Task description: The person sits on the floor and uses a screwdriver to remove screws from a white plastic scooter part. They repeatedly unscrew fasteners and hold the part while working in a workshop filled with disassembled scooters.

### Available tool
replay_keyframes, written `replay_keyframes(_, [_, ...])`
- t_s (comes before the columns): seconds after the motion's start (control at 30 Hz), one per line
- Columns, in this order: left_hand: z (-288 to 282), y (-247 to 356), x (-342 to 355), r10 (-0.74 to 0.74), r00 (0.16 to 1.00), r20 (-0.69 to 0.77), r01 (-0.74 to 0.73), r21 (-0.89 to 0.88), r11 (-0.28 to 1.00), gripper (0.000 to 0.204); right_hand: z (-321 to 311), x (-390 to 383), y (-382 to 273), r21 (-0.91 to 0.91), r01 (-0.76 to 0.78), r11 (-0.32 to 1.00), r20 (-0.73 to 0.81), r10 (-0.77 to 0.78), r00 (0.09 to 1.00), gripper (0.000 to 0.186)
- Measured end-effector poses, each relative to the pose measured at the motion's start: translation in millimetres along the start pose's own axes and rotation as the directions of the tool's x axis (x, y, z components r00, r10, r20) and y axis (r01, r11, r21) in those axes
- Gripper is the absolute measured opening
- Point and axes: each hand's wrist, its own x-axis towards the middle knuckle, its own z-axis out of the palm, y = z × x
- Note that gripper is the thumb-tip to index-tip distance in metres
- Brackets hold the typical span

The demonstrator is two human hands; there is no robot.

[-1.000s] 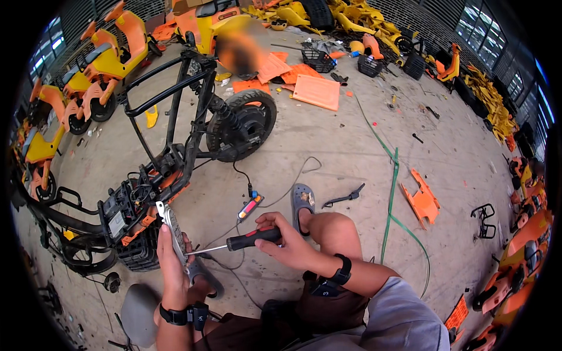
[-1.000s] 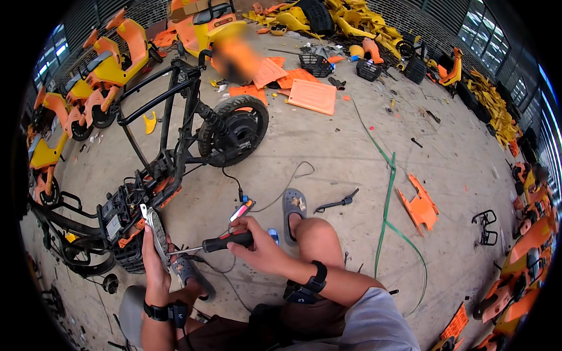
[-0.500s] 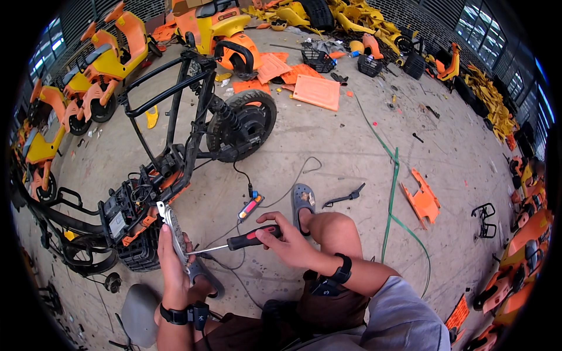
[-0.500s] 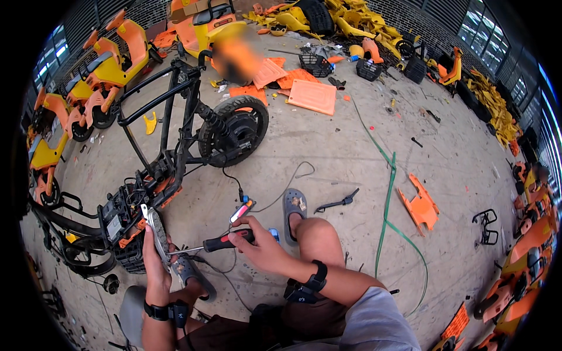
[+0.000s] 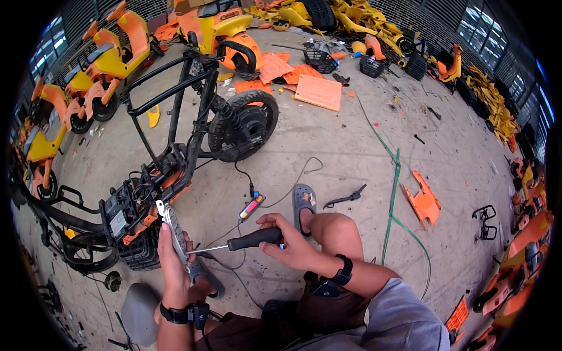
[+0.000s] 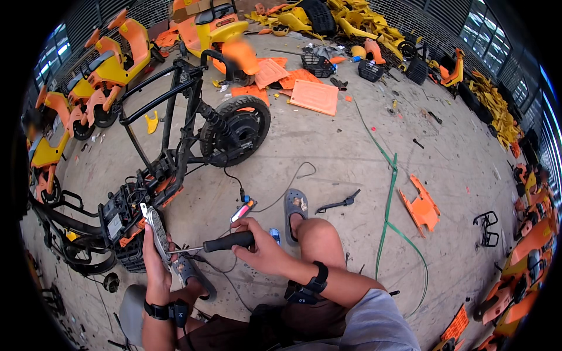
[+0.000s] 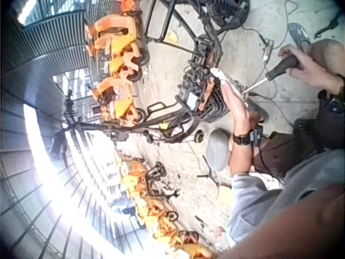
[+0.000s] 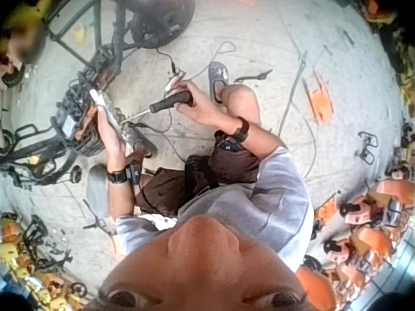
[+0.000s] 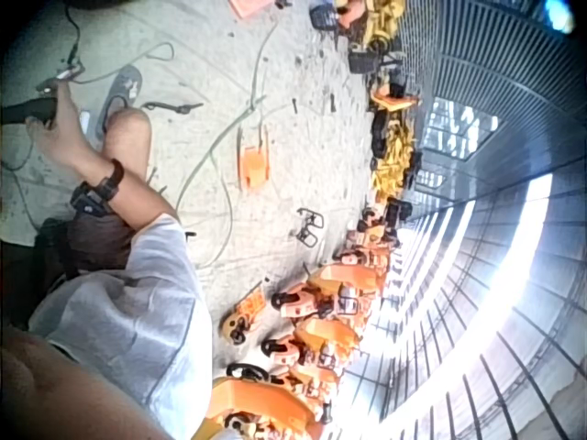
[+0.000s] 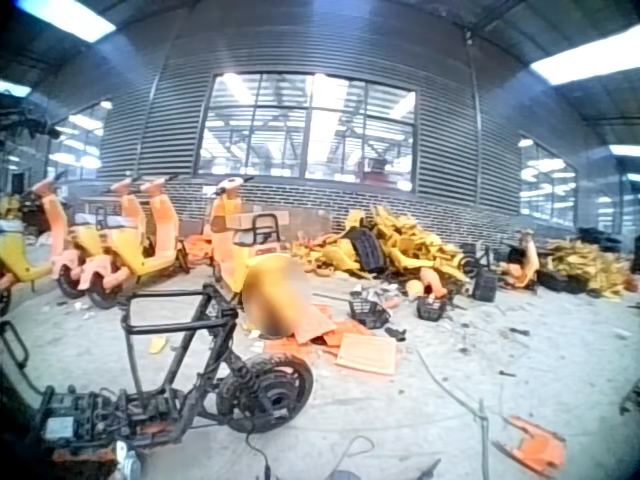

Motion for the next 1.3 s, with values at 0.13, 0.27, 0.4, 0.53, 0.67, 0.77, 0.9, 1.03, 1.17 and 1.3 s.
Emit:
replay_keyframes(0.13, [-0.1,-1.1,-0.5,0.005,1.000,0.004,-0.005,0.001,1.000,0.036,-4.5,1.0,-6.8,0.059,-0.265,0.962,0.052,0.262,0.964,0.036])
replay_keyframes(0.27, [7.5,-0.9,-1.8,0.002,1.000,-0.001,-0.002,-0.005,1.000,0.035,-3.0,-1.2,-1.5,0.110,-0.153,0.982,0.002,0.154,0.988,0.037])
replay_keyframes(0.4, [5.5,-0.5,-1.1,-0.002,1.000,-0.003,0.002,-0.002,1.000,0.035,-5.6,0.4,-12.8,-0.034,-0.159,0.987,0.021,0.160,0.987,0.038])
replay_keyframes(0.53, [2.8,-1.4,-0.2,0.011,0.999,0.031,-0.009,-0.037,0.999,0.036,-6.4,3.3,-0.6,0.005,-0.189,0.982,0.022,0.189,0.982,0.048])
replay_keyframes(0.67, [-5.0,-7.0,8.0,-0.077,0.997,-0.019,0.077,-0.027,0.997,0.037,-7.2,0.0,-5.8,-0.160,-0.110,0.981,0.037,0.117,0.992,0.056])
replay_keyframes(0.77, [2.9,-2.8,4.2,-0.016,0.999,0.031,0.016,0.000,1.000,0.039,-3.3,-0.5,-14.7,0.011,-0.297,0.955,-0.039,0.297,0.954,0.036])
replay_keyframes(0.9, [-1.1,-0.4,2.9,-0.004,0.999,0.035,0.004,0.010,1.000,0.041,-2.9,-0.5,-7.2,0.093,-0.231,0.969,-0.006,0.232,0.973,0.037])
replay_keyframes(1.03, [-5.7,-2.7,3.8,-0.028,0.999,0.042,0.030,-0.040,0.999,0.042,2.3,0.3,-13.9,0.108,-0.242,0.964,0.001,0.243,0.970,0.037])
replay_keyframes(1.17, [-3.2,-4.5,4.5,-0.049,0.998,0.027,0.050,-0.040,0.998,0.043,-9.1,1.9,-17.8,0.151,-0.400,0.904,0.081,0.392,0.916,0.037])
replay_keyframes(1.3, [-3.4,-2.2,5.5,-0.011,0.999,0.034,0.012,-0.031,0.999,0.045,1.3,-0.6,-13.4,0.076,-0.174,0.982,0.003,0.175,0.985,0.036])
